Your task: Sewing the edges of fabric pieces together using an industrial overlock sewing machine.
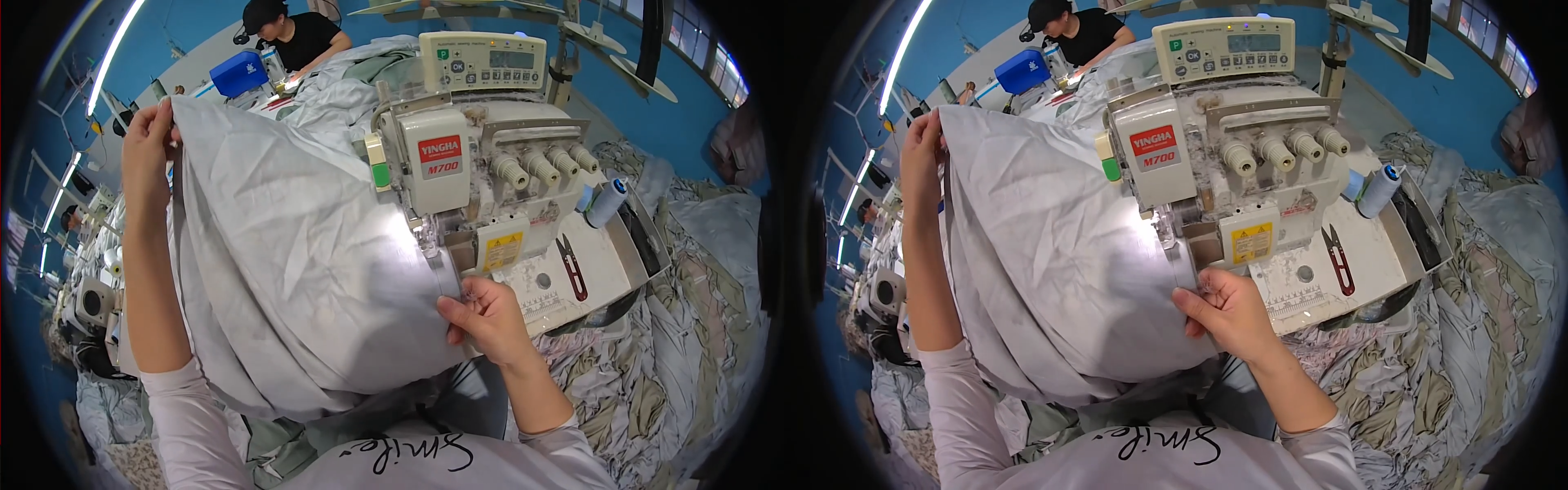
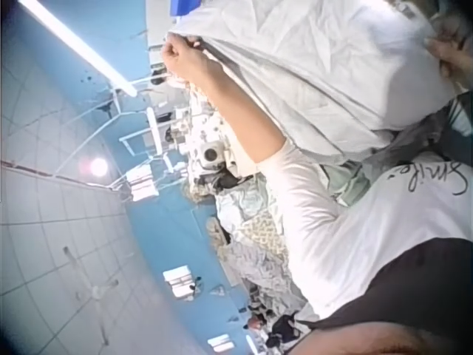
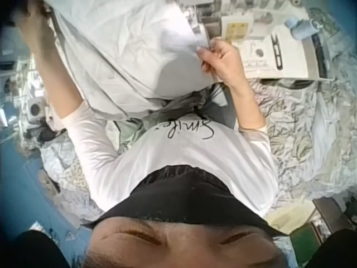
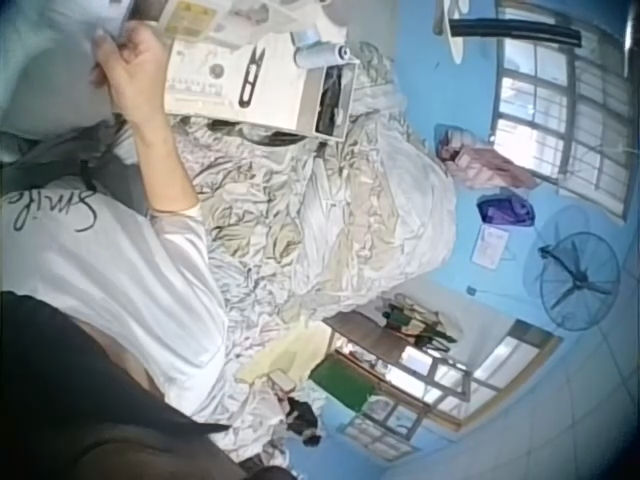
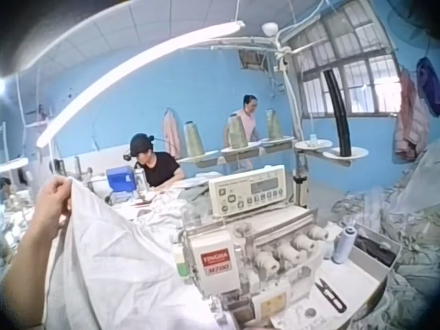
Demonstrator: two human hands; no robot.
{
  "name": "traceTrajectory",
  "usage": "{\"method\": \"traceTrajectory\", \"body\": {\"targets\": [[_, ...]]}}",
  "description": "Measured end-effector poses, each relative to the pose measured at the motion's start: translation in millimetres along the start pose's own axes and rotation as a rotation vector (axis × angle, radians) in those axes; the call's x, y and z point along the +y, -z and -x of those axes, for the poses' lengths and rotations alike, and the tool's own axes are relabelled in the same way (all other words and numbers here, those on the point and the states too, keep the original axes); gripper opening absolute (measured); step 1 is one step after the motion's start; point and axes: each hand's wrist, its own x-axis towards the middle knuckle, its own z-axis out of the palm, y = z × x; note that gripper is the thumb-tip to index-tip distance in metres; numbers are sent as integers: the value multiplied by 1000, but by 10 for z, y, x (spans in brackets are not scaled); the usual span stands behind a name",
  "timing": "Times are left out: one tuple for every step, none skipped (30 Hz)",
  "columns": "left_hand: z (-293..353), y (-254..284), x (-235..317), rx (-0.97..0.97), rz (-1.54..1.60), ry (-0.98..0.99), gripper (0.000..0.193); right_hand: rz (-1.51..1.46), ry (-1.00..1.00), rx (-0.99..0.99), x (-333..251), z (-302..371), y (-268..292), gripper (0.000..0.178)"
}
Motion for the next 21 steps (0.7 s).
{"method": "traceTrajectory", "body": {"targets": [[-74, -10, 3, -1, -1, 1, 22, -1, -1, 1, -2, 0, -6, 20], [-147, -23, 6, -27, 80, -3, 23, -5, -1, 4, -7, 2, -14, 20], [-231, -30, 5, -52, 160, -6, 24, -9, 0, 7, -8, 4, -21, 21], [-351, -14, -16, -17, 202, 11, 28, -8, -1, 7, -6, -2, -31, 21], [-419, -46, 5, -17, 201, 12, 28, -11, -8, 4, -6, 0, -34, 20], [-476, -57, 32, 17, 232, -17, 29, -13, -16, -2, -7, 1, -43, 20], [-490, -84, 89, 50, 261, -46, 31, -17, -17, -5, -19, 9, -47, 20], [-481, -99, 137, 105, 244, -40, 33, -12, -28, 0, -40, 20, -60, 21], [-408, -86, 150, 110, 234, -42, 33, -8, -39, 0, -50, 25, -76, 21], [-232, -150, 160, 125, 68, -137, 33, -8, -40, 4, -59, 33, -63, 21], [-12, -189, 137, 140, -104, -230, 34, -16, -41, -2, -46, 24, -51, 22], [294, -252, 13, 15, -256, -328, 33, -21, -43, 7, -33, 9, -14, 22], [679, -284, -142, -191, -232, -171, 38, -21, -49, 26, -11, -6, 14, 22], [1142, -311, -341, -453, -35, -64, 46, -12, -64, 36, -6, -3, 51, 21], [1604, -394, -48, -625, -345, -357, 54, -13, -78, 25, -7, -11, 62, 21], [2055, -377, -160, -614, -628, -406, 55, -22, -78, 17, -11, -9, 45, 21], [2336, -290, -298, -770, -652, -314, 43, -25, -72, -19, -16, -14, 6, 20], [2488, -237, -443, -762, -664, -303, 43, -21, -70, -49, -26, -1, -19, 20], [2560, -247, -569, -619, -623, -273, 32, -19, -74, -52, -19, -5, -16, 20], [2601, -235, -643, -475, -581, -244, 22, 5, -88, -40, -13, -5, -7, 22], [2584, -215, -676, -472, -581, -241, 22, 31, -101, -28, -10, -2, 1, 25]]}}
